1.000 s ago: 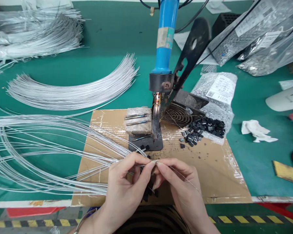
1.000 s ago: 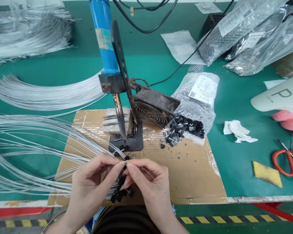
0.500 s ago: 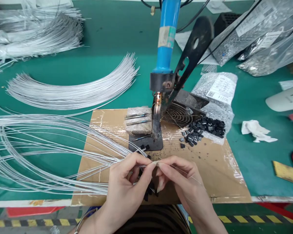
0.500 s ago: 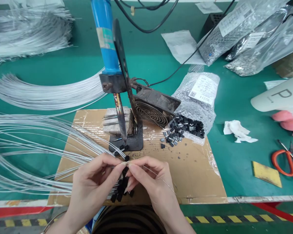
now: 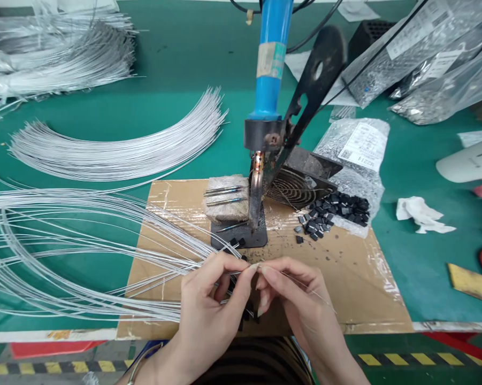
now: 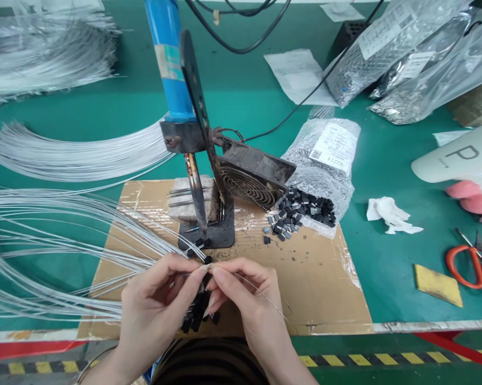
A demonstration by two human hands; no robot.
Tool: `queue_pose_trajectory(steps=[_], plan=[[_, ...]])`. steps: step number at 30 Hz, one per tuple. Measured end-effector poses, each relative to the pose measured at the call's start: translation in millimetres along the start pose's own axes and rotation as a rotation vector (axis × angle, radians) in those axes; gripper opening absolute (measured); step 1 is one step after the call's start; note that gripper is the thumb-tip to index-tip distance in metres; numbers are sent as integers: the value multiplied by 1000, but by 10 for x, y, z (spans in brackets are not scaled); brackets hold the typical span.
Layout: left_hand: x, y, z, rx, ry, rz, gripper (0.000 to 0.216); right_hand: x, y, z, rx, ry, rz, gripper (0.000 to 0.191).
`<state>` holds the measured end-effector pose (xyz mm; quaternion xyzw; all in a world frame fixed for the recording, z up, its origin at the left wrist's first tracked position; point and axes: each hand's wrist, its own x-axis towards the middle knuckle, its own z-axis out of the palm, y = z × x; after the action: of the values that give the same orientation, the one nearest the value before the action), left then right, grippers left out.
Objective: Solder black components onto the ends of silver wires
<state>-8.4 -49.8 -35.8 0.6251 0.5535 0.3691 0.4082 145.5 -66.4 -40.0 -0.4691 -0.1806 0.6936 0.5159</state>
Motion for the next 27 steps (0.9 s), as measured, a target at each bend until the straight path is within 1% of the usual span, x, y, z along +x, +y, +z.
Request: queue_pose_trajectory(steps=[3,7,12,15,17,18,21,23,24,25,27], plan=[[-9,-1,23,13,27,19,12,10,59,9,83,3,-22,12],[-6,-1,52,8,43,-1,10,14,121,46,150,32,-42,12],[-1,-15,68,-23,51,-28,9,-17,171,95,152,76,-49,12],[-1,-24,55,-47,37,-63,9,-26,156,60,71,66,-59,17],[9,-20,40,-57,46,-97,10,-5,101,-30,-110,121,-130,21],[17,-14,33,-63,53,-115,10,18,62,-99,-251,190,-204,22],[47,14,14,-101,59,-165,10,131,-61,-361,-842,490,-522,26],[62,33,6,-128,51,-185,6,215,-115,-521,-1232,618,-604,34],[66,39,2,-133,48,-185,5,249,-129,-579,-1374,651,-619,37],[69,43,-2,-134,42,-182,5,275,-134,-620,-1466,654,-619,37],[69,44,-11,-125,28,-169,6,297,-131,-656,-1540,610,-620,33]])
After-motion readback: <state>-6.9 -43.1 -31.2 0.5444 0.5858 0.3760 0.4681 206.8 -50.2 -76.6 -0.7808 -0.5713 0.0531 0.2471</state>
